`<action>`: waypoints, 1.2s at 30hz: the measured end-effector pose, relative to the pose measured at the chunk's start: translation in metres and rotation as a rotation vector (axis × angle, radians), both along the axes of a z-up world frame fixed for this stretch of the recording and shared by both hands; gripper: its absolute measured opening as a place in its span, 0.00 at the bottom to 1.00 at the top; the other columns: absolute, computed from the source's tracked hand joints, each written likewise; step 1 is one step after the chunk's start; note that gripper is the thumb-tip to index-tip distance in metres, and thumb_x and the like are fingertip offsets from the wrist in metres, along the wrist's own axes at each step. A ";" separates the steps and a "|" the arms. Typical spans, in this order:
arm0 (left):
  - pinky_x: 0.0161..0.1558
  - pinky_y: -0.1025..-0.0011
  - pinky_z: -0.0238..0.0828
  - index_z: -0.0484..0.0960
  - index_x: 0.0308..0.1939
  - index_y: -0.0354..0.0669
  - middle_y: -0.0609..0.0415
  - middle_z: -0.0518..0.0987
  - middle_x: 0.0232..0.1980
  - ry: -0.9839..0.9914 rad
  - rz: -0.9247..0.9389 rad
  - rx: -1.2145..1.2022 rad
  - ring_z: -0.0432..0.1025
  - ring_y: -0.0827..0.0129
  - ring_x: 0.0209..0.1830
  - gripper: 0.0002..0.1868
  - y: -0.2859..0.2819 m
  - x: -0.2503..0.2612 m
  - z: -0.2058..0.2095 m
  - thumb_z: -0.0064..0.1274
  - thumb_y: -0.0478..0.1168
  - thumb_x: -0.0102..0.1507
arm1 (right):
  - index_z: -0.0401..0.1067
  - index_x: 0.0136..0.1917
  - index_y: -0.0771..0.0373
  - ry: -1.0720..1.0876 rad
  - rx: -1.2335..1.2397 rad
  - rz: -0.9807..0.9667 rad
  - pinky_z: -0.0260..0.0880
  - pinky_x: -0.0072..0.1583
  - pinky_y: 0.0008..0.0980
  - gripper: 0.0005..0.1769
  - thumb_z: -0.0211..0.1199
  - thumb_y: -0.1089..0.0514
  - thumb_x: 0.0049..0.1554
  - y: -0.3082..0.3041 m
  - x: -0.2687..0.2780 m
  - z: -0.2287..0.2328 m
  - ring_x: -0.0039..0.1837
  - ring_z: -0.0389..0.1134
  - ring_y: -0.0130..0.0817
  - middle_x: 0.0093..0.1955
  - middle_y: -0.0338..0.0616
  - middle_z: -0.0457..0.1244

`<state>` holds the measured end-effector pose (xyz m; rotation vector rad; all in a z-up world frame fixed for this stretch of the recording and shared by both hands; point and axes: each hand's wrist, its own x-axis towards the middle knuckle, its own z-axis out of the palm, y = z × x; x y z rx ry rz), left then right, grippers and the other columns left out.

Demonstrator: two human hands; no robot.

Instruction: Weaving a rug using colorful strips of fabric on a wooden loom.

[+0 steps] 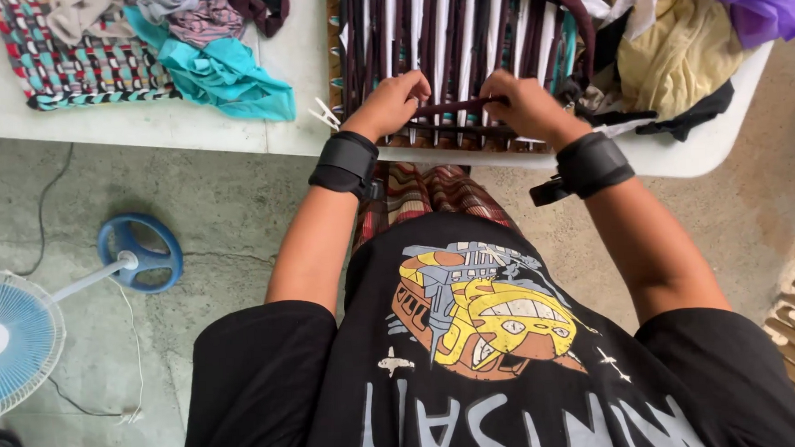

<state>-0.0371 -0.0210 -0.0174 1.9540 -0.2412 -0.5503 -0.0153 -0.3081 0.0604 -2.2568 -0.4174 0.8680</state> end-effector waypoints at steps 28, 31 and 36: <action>0.57 0.52 0.67 0.77 0.32 0.41 0.46 0.75 0.47 -0.141 0.105 0.266 0.68 0.46 0.54 0.05 -0.017 -0.026 -0.027 0.58 0.35 0.55 | 0.76 0.43 0.58 -0.423 -0.104 0.273 0.54 0.71 0.50 0.13 0.66 0.48 0.62 -0.132 -0.051 -0.025 0.55 0.66 0.42 0.42 0.41 0.66; 0.58 0.53 0.67 0.78 0.31 0.41 0.46 0.75 0.48 -0.144 0.123 0.264 0.68 0.45 0.54 0.03 -0.015 -0.026 -0.027 0.57 0.35 0.56 | 0.77 0.40 0.57 -0.374 -0.149 0.230 0.54 0.73 0.50 0.17 0.65 0.45 0.64 -0.157 -0.045 -0.024 0.50 0.67 0.42 0.37 0.42 0.66; 0.60 0.55 0.69 0.77 0.32 0.42 0.48 0.75 0.49 -0.096 0.133 0.282 0.69 0.49 0.55 0.03 -0.016 -0.026 -0.022 0.55 0.35 0.58 | 0.75 0.44 0.63 -0.540 -0.225 0.171 0.66 0.60 0.46 0.17 0.66 0.48 0.66 -0.190 -0.054 -0.046 0.50 0.67 0.48 0.43 0.47 0.65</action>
